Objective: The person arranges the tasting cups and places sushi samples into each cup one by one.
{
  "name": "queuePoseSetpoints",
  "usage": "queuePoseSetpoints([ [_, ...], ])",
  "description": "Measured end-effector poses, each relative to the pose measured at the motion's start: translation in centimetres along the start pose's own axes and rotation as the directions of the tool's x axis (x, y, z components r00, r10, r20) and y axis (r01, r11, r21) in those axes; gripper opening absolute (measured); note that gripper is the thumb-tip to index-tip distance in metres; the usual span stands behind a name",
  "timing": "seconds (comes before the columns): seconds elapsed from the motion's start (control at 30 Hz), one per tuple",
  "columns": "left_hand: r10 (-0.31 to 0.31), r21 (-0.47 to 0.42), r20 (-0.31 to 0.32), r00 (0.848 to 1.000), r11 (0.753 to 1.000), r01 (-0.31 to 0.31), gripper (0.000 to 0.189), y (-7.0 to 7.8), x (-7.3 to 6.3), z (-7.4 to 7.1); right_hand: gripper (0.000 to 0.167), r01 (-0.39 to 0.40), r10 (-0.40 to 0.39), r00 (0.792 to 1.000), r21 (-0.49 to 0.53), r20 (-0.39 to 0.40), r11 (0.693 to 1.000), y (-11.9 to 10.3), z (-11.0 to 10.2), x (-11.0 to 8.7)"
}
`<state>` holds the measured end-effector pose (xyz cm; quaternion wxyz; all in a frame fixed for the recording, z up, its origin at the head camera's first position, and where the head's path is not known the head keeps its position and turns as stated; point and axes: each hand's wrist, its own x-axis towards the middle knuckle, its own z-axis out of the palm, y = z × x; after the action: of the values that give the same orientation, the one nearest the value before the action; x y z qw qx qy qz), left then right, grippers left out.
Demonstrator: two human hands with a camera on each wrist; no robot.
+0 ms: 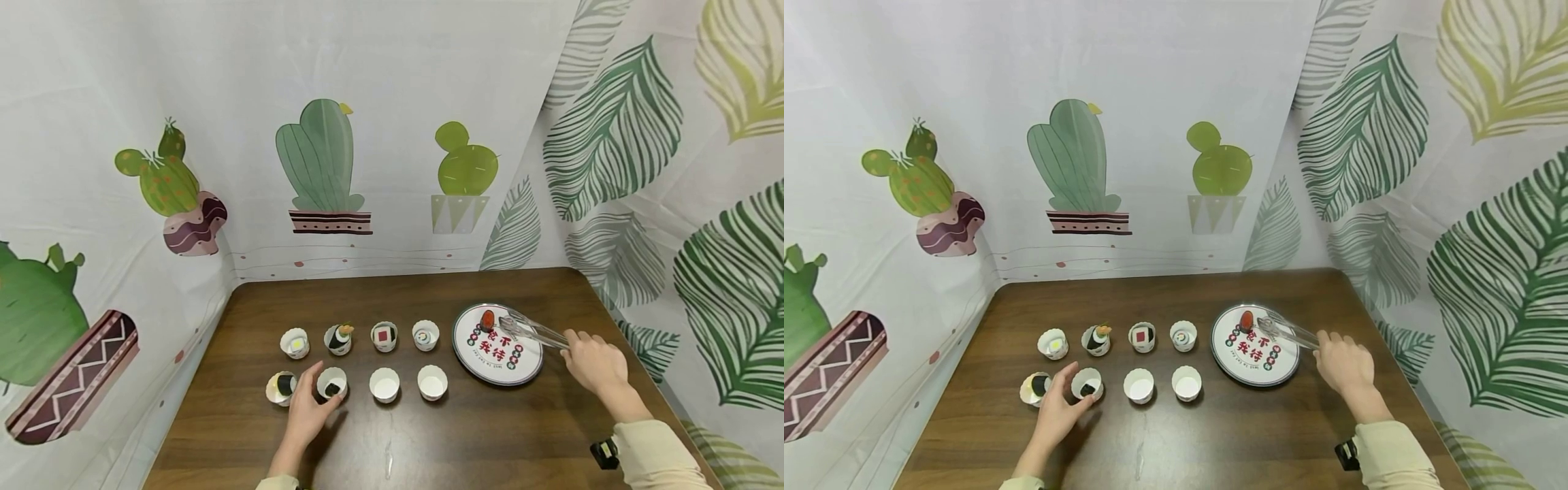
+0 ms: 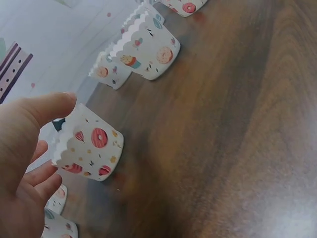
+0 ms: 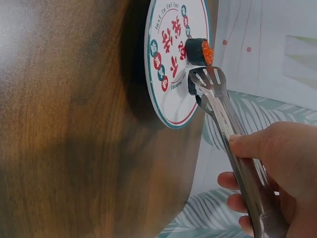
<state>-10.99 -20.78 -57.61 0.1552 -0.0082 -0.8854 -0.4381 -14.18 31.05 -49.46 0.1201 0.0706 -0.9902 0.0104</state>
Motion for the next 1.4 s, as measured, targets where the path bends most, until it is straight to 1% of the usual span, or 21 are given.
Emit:
queuePoseSetpoints([
  [0.23,0.002,0.008,-0.005,1.000,1.000,-0.002,0.073,1.0,0.4,-0.4,0.032,0.008,-0.008,1.000,-0.001,-0.028,1.000,-0.1,-0.4,0.0],
  [0.37,0.022,-0.014,-0.001,1.000,1.000,-0.022,0.072,1.8,0.6,-0.6,0.032,0.013,-0.013,0.999,-0.002,-0.038,1.000,-0.1,-0.6,0.0],
  [0.53,0.052,-0.007,0.005,0.999,0.999,-0.052,0.075,2.5,0.7,-0.6,0.032,0.020,-0.021,0.999,-0.010,-0.041,1.000,-0.3,-1.0,-0.1],
  [0.6,0.058,0.003,0.012,0.998,0.998,-0.058,0.077,2.7,0.7,-0.6,0.032,0.030,-0.030,0.998,-0.014,-0.057,0.999,-0.4,-1.2,-0.1],
  [0.7,0.061,-0.009,0.027,0.998,0.998,-0.061,0.077,3.2,0.8,-0.4,0.032,0.042,-0.043,0.996,-0.016,-0.083,0.999,-0.5,-1.4,0.0],
  [0.9,0.081,-0.061,0.048,0.996,0.995,-0.078,0.077,3.9,1.0,0.2,0.032,0.055,-0.056,0.991,-0.018,-0.119,0.998,-0.8,-1.8,0.1],
  [1.1,0.102,-0.062,0.063,0.993,0.993,-0.098,0.078,4.5,0.9,1.1,0.033,0.053,-0.054,0.995,-0.013,-0.085,0.999,-1.2,-2.0,0.2],
  [1.17,0.104,-0.049,0.070,0.992,0.994,-0.101,0.079,4.6,0.7,1.5,0.033,0.050,-0.051,0.996,-0.011,-0.075,0.999,-1.2,-2.1,0.2],
  [1.23,0.106,-0.063,0.084,0.991,0.993,-0.101,0.079,4.7,0.6,1.8,0.033,0.049,-0.050,0.996,-0.011,-0.072,0.999,-1.3,-2.1,0.2],
  [1.4,0.122,-0.092,0.127,0.984,0.990,-0.111,0.082,4.9,0.3,2.8,0.032,0.062,-0.062,0.994,-0.010,-0.095,0.998,-1.6,-2.2,0.2],
])
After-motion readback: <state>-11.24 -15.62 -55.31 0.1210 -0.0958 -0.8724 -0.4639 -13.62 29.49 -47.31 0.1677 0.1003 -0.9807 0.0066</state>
